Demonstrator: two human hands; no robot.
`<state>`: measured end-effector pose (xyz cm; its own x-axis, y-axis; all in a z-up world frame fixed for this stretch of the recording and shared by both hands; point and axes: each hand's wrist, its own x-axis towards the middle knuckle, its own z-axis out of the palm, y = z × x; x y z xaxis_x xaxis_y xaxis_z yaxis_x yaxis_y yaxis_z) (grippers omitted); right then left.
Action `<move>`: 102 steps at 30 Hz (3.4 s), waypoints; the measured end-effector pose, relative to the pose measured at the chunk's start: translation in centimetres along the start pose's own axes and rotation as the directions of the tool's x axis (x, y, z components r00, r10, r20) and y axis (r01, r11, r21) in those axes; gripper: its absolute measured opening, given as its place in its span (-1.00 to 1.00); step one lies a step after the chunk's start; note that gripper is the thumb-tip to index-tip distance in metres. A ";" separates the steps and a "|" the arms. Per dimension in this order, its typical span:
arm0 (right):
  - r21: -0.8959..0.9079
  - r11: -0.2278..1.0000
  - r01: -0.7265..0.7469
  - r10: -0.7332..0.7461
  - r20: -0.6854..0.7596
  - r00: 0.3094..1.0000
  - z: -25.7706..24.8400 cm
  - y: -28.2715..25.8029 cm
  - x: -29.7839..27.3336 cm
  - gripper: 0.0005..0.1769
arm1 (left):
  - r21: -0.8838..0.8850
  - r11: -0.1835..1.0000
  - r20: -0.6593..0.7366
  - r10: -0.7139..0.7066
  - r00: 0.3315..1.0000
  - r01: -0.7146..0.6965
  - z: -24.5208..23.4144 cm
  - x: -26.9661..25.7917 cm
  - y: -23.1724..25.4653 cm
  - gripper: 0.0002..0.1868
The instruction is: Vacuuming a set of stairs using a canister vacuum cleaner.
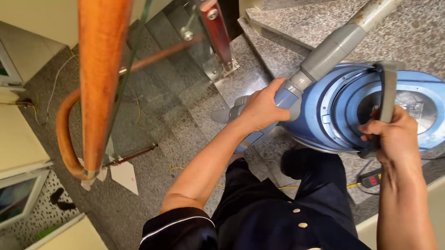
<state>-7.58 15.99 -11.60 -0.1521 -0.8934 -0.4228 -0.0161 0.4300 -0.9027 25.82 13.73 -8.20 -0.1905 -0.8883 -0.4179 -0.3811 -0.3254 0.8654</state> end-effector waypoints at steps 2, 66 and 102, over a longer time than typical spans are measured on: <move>0.001 1.000 0.012 -0.012 -0.017 1.000 1.6 0.4 -1.2 -0.68 | 0.025 1.000 0.017 0.014 1.000 -0.014 -1.6 -1.3 -0.8 0.02; -0.002 0.997 -0.082 0.082 0.023 0.996 16.7 25.7 -10.1 -0.68 | 0.144 0.988 0.054 0.053 0.997 -0.060 -9.1 -13.0 -25.6 -0.09; 0.091 0.982 -0.164 0.170 -0.065 0.983 31.5 35.7 -22.6 -0.61 | 0.251 0.911 0.206 0.281 0.938 -0.328 -13.0 -18.9 -38.7 -0.13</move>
<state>26.42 47.39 -36.77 -0.2167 -0.7966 -0.5643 0.0992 0.5571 -0.8245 55.96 38.86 -30.18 -0.4716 -0.8575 -0.2057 -0.5117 0.0761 0.8558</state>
